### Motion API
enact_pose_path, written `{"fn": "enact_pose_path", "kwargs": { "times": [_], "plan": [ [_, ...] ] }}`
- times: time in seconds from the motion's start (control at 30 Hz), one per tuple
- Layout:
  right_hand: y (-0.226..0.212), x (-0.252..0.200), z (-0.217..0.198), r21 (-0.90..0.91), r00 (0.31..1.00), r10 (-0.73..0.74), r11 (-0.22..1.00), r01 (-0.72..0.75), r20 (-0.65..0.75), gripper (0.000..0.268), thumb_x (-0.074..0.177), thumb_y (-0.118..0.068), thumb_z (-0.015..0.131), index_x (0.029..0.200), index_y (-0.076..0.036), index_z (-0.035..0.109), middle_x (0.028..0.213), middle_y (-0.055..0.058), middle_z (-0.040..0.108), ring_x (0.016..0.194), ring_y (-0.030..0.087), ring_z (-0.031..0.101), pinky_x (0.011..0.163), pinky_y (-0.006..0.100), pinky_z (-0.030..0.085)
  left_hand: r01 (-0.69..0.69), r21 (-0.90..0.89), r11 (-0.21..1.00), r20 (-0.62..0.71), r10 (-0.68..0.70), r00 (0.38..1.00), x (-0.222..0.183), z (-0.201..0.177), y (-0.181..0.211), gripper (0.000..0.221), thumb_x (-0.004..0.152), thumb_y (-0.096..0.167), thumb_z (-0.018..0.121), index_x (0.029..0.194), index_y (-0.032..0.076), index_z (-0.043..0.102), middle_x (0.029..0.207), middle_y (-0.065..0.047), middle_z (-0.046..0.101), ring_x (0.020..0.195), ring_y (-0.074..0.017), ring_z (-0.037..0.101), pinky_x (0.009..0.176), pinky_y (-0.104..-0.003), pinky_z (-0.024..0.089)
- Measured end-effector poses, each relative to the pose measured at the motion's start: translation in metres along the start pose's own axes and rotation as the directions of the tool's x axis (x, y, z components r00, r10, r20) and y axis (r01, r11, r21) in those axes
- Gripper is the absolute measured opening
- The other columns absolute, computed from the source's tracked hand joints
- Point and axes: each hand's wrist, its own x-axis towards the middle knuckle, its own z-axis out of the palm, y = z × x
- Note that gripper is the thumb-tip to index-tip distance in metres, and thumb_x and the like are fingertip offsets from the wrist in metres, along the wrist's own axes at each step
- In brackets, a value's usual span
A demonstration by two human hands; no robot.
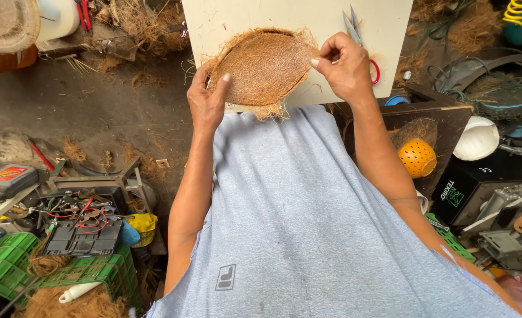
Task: Trimming and shaping coconut fiber sheets using scissors to fit a mold.
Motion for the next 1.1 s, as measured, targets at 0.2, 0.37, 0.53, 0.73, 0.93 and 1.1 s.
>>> {"fn": "enact_pose_path", "kwargs": {
  "times": [0.2, 0.37, 0.53, 0.73, 0.93, 1.1],
  "plan": [
    [0.007, 0.005, 0.007, 0.049, 0.997, 0.019, 0.999, -0.016, -0.070, 0.019, 0.089, -0.001, 0.079, 0.097, -0.011, 0.064, 0.091, 0.001, 0.066, 0.080, 0.010, 0.060, 0.072, 0.024, 0.053, 0.009, -0.034, 0.999, -0.006, -0.009, 1.000, 0.002, 0.004, -0.008, 0.053, 0.094, 0.046, 0.072, 0.135, 0.012, 0.064, 0.139, -0.013, 0.066, 0.135, -0.0284, 0.059, 0.114, -0.045, 0.047],
    [0.003, 0.008, 0.006, 0.039, 0.999, -0.010, 0.999, 0.012, -0.051, 0.020, 0.090, 0.000, 0.076, 0.102, -0.009, 0.063, 0.096, 0.003, 0.065, 0.084, 0.012, 0.059, 0.074, 0.024, 0.054, -0.018, -0.174, 0.985, -0.012, 0.016, 1.000, 0.000, -0.002, -0.032, 0.051, 0.098, 0.029, 0.073, 0.144, 0.012, 0.057, 0.149, -0.013, 0.058, 0.143, -0.0283, 0.052, 0.120, -0.040, 0.044],
    [-0.004, 0.013, 0.006, 0.095, 0.996, 0.012, 0.995, -0.020, 0.086, 0.035, 0.094, -0.012, 0.070, 0.128, -0.004, 0.063, 0.106, 0.006, 0.066, 0.080, 0.010, 0.061, 0.072, 0.026, 0.054, -0.051, -0.321, 0.946, 0.092, 0.085, 0.992, -0.011, -0.014, -0.025, 0.064, 0.090, 0.027, 0.073, 0.149, 0.015, 0.051, 0.153, -0.011, 0.051, 0.146, -0.0279, 0.044, 0.108, -0.043, 0.057],
    [0.004, 0.023, 0.014, 0.334, 0.965, 0.241, 0.906, -0.262, 0.103, 0.018, 0.093, -0.008, 0.064, 0.110, -0.012, 0.064, 0.085, -0.004, 0.056, 0.084, 0.010, 0.067, 0.069, 0.025, 0.065, -0.009, -0.035, 0.999, 0.221, 0.017, 0.975, -0.008, -0.017, -0.024, 0.088, 0.091, 0.032, 0.081, 0.161, 0.026, 0.029, 0.170, -0.013, 0.029, 0.155, -0.0433, 0.034, 0.115, -0.057, 0.047],
    [-0.010, 0.041, 0.002, 0.468, 0.889, 0.442, 0.764, -0.444, 0.123, 0.018, 0.083, 0.000, 0.054, 0.094, -0.013, 0.059, 0.085, 0.002, 0.066, 0.072, 0.017, 0.069, 0.060, 0.028, 0.062, -0.454, 0.058, 0.889, 0.026, 0.453, 0.891, 0.013, 0.008, -0.004, 0.068, 0.095, 0.041, 0.085, 0.149, 0.018, 0.051, 0.151, -0.012, 0.054, 0.150, -0.0354, 0.042, 0.127, -0.056, 0.034],
    [0.002, 0.038, -0.004, 0.635, 0.875, 0.422, 0.614, -0.468, 0.237, 0.016, 0.086, 0.007, 0.053, 0.084, -0.009, 0.055, 0.079, 0.004, 0.057, 0.068, 0.016, 0.057, 0.059, 0.027, 0.049, -0.586, 0.219, 0.780, 0.005, 0.599, 0.800, 0.010, 0.003, 0.079, 0.073, 0.096, 0.069, 0.064, 0.141, 0.012, 0.054, 0.125, -0.012, 0.057, 0.114, -0.0278, 0.062, 0.094, -0.045, 0.055]
  ]
}}
